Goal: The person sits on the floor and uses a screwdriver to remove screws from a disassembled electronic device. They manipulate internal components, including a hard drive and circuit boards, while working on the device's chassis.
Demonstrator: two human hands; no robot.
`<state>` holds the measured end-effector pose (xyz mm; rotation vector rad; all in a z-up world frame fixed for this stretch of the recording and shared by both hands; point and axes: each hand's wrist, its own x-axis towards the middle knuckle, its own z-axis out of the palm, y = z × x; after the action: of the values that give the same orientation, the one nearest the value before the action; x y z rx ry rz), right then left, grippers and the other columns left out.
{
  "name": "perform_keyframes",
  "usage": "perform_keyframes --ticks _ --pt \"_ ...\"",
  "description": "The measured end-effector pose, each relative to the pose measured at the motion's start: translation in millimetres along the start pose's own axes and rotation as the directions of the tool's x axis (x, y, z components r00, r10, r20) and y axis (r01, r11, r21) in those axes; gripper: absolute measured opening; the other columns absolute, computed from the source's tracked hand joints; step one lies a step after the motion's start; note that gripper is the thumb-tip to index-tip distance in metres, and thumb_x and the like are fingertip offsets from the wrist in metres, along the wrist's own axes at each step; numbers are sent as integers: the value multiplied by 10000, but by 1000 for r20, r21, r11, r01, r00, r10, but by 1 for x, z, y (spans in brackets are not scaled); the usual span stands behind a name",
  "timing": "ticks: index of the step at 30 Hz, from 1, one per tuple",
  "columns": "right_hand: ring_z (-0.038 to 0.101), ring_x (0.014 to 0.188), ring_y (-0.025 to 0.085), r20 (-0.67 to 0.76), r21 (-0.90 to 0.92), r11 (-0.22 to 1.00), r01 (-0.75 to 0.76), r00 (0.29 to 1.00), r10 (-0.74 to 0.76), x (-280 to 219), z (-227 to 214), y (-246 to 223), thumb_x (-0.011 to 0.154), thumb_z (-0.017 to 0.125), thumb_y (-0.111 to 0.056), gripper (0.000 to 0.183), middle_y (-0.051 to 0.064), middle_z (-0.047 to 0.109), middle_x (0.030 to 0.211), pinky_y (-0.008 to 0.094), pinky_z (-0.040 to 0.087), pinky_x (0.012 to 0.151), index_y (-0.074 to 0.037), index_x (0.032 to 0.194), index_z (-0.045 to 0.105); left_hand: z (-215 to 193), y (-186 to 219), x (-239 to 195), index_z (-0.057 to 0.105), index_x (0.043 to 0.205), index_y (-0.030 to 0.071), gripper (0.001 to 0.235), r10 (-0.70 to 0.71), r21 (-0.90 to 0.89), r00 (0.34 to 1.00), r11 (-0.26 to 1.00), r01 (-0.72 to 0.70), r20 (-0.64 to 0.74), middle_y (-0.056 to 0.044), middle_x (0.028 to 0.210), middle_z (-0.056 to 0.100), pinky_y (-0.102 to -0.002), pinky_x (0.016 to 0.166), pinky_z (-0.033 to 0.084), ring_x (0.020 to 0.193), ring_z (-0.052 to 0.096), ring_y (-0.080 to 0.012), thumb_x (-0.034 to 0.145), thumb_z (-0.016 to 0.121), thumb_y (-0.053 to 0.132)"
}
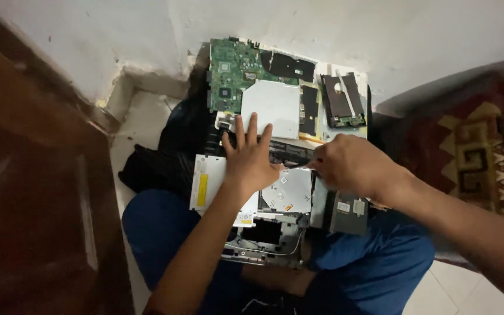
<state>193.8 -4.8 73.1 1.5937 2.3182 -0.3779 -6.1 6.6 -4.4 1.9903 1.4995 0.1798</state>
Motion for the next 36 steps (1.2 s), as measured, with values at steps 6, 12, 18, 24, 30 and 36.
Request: perform_keyframes --ticks 6,12,18,24,30,36 --pt "705 646 470 -40 -78 992 96 994 -100 25 0 12 842 668 -353 311 244 703 714 550 535 537 -54 817 748 -1 0 -1 300 1606 82 889 3 15 1000 1000 -3 -3 -244 1704 51 -734 1150 16 1551 -61 -499 896 714 422" --pt "755 686 272 101 -405 838 367 928 -358 15 -20 -2 878 653 -261 190 88 756 828 377 612 572 -126 888 786 6 -5 2 318 1600 96 902 16 21 999 1000 -15 -36 -232 1709 59 -725 1158 22 1559 -50 -489 879 728 452" --pt "743 683 445 -16 -83 949 305 951 -307 -7 -35 -13 860 681 -235 315 240 733 870 550 582 510 48 995 712 8 -6 1 329 1594 90 893 32 -4 998 999 -32 -55 -245 1704 71 -736 1157 33 1554 -37 -507 875 735 429" --pt "737 667 466 -125 221 969 110 989 -84 -1 -47 -9 874 650 -124 193 216 744 709 475 559 537 8 986 734 15 -11 7 313 1608 121 929 16 10 999 1000 -15 -43 -219 1713 57 -717 1161 0 1560 -67 -482 871 732 500" --pt "742 652 433 -122 92 995 31 992 -20 0 -15 2 984 578 -209 230 223 745 708 490 557 538 -45 1030 733 10 -9 5 295 1616 120 923 5 9 1000 1000 -5 -20 -217 1716 32 -718 1161 -3 1559 -81 -480 890 711 510" --pt "732 627 442 -125 130 941 313 947 -298 -17 -33 -13 971 570 -105 296 248 740 748 453 560 512 34 1225 635 6 -5 5 285 1618 133 893 -13 27 1000 1000 12 12 -211 1717 11 -715 1160 -1 1561 -94 -470 914 693 501"
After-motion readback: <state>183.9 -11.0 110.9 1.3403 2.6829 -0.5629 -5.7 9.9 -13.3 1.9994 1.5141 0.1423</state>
